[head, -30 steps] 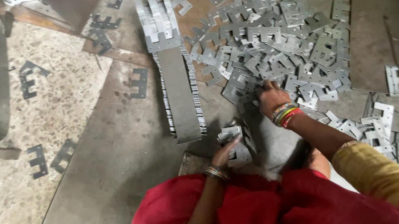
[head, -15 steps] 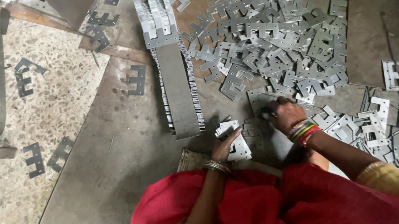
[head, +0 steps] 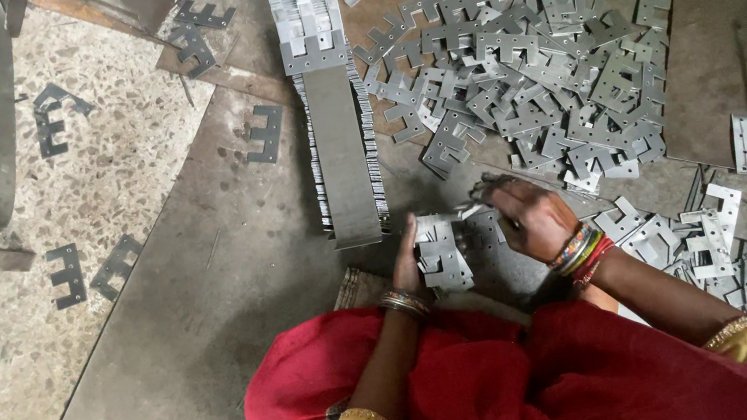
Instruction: The person sits on the floor and repeatedly picks up small metal brackets from a large pile, aligns them, and stacks them into neat piles. The person occasionally uses a metal rod to adjust the pile.
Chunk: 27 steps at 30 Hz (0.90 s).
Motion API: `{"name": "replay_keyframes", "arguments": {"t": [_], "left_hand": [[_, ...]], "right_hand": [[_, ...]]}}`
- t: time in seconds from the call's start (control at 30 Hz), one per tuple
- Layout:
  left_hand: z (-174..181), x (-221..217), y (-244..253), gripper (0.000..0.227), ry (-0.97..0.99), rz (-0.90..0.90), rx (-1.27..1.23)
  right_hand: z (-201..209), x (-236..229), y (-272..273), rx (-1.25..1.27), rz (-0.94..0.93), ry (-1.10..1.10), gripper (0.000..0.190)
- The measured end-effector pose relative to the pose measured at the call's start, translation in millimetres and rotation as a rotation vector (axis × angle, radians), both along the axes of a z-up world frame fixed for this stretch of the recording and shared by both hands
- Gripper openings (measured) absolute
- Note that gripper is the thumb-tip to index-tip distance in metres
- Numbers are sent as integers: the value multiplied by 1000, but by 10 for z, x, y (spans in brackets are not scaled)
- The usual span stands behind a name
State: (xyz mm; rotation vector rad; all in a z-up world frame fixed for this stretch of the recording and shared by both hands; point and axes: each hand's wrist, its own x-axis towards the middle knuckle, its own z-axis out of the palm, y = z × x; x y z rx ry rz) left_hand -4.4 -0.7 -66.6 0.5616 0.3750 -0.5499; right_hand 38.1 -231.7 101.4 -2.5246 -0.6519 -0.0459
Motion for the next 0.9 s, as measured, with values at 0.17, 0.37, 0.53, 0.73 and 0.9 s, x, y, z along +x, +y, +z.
{"name": "replay_keyframes", "arguments": {"t": [0.17,0.37,0.53,0.73,0.9], "left_hand": [[-1,4,-136,54,-33,-66,-156],[-471,-26,-260,42,-8,-120,-244],[-650,12,-251,37,-26,-63,-160],[-786,37,-232,43,-123,-190,7],[-83,-65,-52,52,-24,80,-107]], "right_hand": [[-161,-225,27,-438,-190,117,60],[-870,-439,183,-544,-363,420,94],[-1077,-329,-69,30,-444,382,65],[-535,-22,-374,585,-472,702,48],[-46,-152,-113,865,-365,894,47]]}}
